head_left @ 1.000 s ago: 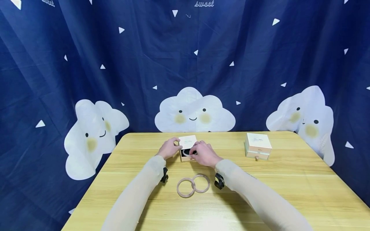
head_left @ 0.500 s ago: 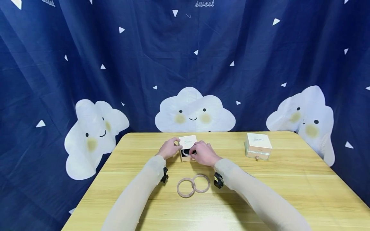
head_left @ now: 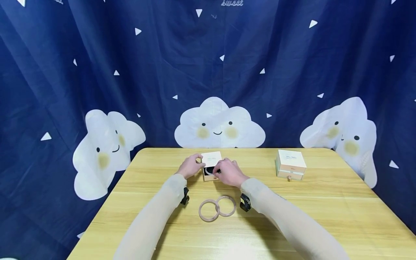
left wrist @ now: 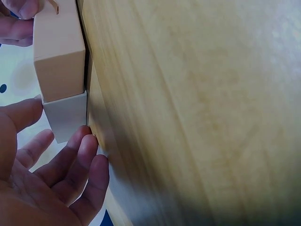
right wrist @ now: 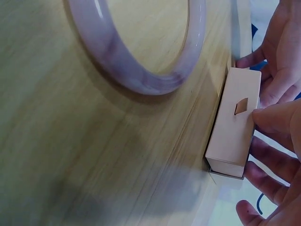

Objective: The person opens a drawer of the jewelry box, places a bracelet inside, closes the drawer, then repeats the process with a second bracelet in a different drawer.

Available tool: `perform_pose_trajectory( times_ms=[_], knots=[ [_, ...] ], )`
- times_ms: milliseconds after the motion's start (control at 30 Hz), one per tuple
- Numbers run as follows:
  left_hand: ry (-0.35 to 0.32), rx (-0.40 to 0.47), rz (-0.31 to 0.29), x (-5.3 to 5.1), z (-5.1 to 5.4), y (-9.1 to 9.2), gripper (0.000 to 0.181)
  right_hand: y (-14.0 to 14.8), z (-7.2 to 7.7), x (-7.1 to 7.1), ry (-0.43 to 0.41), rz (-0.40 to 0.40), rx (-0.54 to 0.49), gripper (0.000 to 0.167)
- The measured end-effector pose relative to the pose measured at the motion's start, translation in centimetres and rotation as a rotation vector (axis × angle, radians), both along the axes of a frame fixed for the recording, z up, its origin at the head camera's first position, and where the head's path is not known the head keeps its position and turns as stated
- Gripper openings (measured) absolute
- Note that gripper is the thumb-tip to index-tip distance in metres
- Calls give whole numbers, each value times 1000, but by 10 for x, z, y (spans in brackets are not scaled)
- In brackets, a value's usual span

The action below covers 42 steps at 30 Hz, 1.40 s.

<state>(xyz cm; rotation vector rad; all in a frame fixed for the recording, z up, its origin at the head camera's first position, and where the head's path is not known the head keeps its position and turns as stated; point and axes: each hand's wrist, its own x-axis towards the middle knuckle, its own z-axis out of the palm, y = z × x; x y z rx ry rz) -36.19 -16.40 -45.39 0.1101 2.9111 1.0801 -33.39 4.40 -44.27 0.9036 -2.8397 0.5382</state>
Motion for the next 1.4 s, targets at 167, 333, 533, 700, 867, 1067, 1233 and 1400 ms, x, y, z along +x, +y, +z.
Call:
perform_pose_trajectory(
  times_ms=[167, 333, 533, 700, 867, 1067, 1233, 1400],
  knots=[
    [-5, 3, -2, -1, 0, 0, 48, 0, 0, 0, 4, -1, 12, 9],
    [-8, -2, -4, -1, 1, 0, 47, -1, 0, 0, 6, 6, 11, 9],
    [-6, -5, -5, -1, 1, 0, 47, -1, -3, 0, -2, 3, 25, 12],
    [-8, -4, -1, 1, 2, 0, 48, 0, -2, 2, -5, 9, 7, 13],
    [-10, -2, -4, 2, 3, 0, 48, 3, -2, 4, 0, 20, -39, 14],
    [-9, -6, -3, 0, 2, 0, 48, 10, 0, 5, 34, 19, -66, 31],
    [-9, -8, 2, -1, 1, 0, 47, 17, 2, 5, 4, 10, -91, 52],
    [-8, -3, -3, -1, 0, 0, 47, 23, -1, 1, -39, 14, -124, 66]
  ],
)
